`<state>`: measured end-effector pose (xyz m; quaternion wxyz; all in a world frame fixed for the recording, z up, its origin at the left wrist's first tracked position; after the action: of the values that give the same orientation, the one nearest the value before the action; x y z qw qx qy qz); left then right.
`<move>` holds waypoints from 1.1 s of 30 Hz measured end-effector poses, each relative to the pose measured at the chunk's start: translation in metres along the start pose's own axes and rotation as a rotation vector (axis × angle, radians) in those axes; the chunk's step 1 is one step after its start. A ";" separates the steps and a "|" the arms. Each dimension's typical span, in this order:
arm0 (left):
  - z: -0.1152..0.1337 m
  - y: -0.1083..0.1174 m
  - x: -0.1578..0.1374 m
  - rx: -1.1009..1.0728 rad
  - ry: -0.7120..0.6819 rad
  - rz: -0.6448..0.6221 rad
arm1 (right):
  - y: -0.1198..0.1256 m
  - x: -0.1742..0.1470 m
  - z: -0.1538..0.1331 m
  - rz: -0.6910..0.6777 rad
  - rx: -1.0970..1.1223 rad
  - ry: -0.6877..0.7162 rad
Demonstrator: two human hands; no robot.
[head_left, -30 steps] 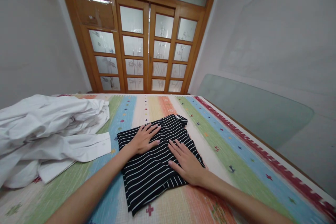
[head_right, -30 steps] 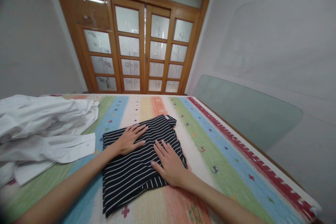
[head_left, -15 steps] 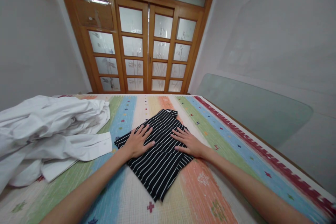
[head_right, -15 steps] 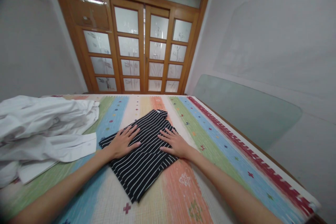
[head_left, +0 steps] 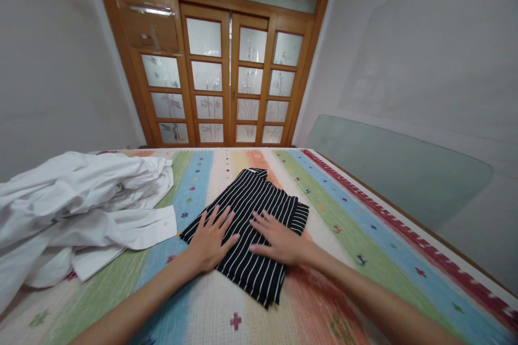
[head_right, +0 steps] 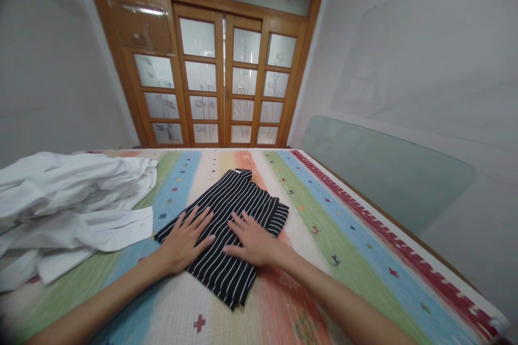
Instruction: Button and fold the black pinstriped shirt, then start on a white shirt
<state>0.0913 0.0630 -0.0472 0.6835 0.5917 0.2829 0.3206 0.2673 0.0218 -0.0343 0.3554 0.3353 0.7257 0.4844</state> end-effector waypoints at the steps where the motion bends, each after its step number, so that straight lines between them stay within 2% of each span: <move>1: -0.004 0.002 0.005 0.007 0.015 0.005 | -0.009 -0.007 -0.027 -0.010 0.023 0.064; 3: -0.012 0.005 0.015 0.019 0.039 0.008 | -0.021 -0.022 -0.072 -0.018 0.054 0.186; 5: -0.023 0.006 0.024 0.018 0.061 -0.004 | -0.028 -0.035 -0.100 -0.043 0.082 0.254; 7: -0.033 0.006 0.030 0.000 0.070 -0.013 | -0.030 -0.041 -0.110 -0.058 0.098 0.279; 9: -0.040 0.005 0.033 -0.018 0.058 -0.014 | -0.029 -0.043 -0.108 -0.062 0.097 0.283; 13: -0.043 0.004 0.025 -0.018 0.046 -0.009 | -0.024 -0.042 -0.094 -0.061 0.077 0.282; 19: -0.034 0.001 0.005 -0.066 0.031 -0.049 | -0.017 -0.053 -0.067 -0.090 0.048 0.256; 22: -0.023 -0.002 -0.002 -0.106 -0.026 -0.039 | -0.010 -0.061 -0.037 -0.097 0.034 0.191; 25: -0.006 -0.003 -0.008 -0.143 -0.104 -0.056 | -0.004 -0.070 0.007 -0.108 0.048 0.098; 29: 0.018 -0.001 -0.014 -0.172 -0.190 -0.061 | 0.008 -0.083 0.056 -0.056 0.089 0.003; 31: 0.023 0.000 -0.016 -0.176 -0.187 -0.034 | 0.015 -0.084 0.065 0.003 0.124 -0.035; 33: 0.024 0.000 -0.017 -0.176 -0.158 -0.004 | 0.023 -0.080 0.061 0.108 0.173 -0.054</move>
<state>0.0992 0.0349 -0.0432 0.7535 0.5523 0.2001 0.2953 0.3640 -0.0091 -0.0140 0.3179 0.4165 0.7357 0.4291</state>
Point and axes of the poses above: each hand's wrist, its own x-axis towards the middle knuckle, its own y-axis out of the back of the hand, z = x × y, the point moved 7 cm from there along x, towards the middle knuckle, and after that the axes turned 11 degrees about -z, right-handed, at the moved point
